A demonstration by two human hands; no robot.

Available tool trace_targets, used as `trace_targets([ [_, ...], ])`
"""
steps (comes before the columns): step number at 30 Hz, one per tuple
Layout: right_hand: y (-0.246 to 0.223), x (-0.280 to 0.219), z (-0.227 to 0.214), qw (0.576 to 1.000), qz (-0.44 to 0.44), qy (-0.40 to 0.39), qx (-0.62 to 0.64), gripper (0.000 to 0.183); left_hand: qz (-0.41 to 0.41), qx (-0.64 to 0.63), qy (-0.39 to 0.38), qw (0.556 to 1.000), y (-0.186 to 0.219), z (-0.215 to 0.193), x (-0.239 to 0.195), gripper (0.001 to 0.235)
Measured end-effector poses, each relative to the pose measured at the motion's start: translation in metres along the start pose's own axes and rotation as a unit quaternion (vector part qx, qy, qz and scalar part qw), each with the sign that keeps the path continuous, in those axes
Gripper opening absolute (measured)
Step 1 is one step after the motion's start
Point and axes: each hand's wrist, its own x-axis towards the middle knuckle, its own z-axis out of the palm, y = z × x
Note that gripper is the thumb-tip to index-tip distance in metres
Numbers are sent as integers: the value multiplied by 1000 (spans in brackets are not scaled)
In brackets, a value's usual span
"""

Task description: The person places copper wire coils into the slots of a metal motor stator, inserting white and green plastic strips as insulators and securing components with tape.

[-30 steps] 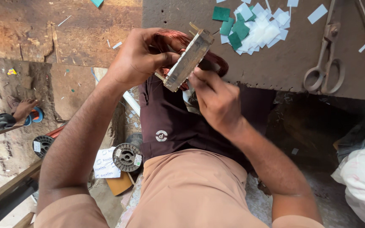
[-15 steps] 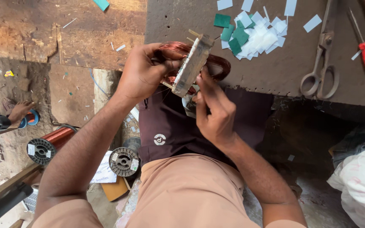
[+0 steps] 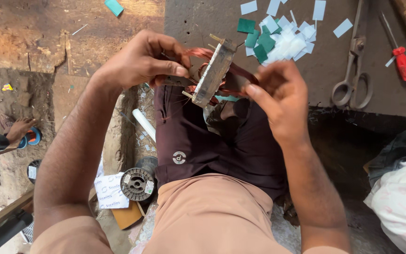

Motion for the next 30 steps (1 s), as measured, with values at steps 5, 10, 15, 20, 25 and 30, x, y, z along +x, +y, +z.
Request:
trace_targets([
  [5, 25, -40, 11, 973, 82, 131, 173, 21, 46, 5, 41, 998, -5, 11, -1, 21],
  [10, 9, -41, 21, 967, -105, 190, -133, 15, 246, 155, 94, 952, 0, 34, 7, 21],
  [15, -17, -14, 35, 832, -268, 96, -477, 16, 189, 388, 75, 899, 18, 39, 17, 25],
  [20, -7, 14, 47, 798, -304, 50, -517, 17, 165, 328, 57, 928, 23, 34, 19, 22],
  [25, -6, -12, 30, 837, -255, 81, -477, 18, 190, 253, 47, 948, 14, 30, 15, 18],
  [30, -8, -10, 27, 851, -223, 80, -468, 22, 116, 226, 55, 966, 16, 32, 15, 23],
])
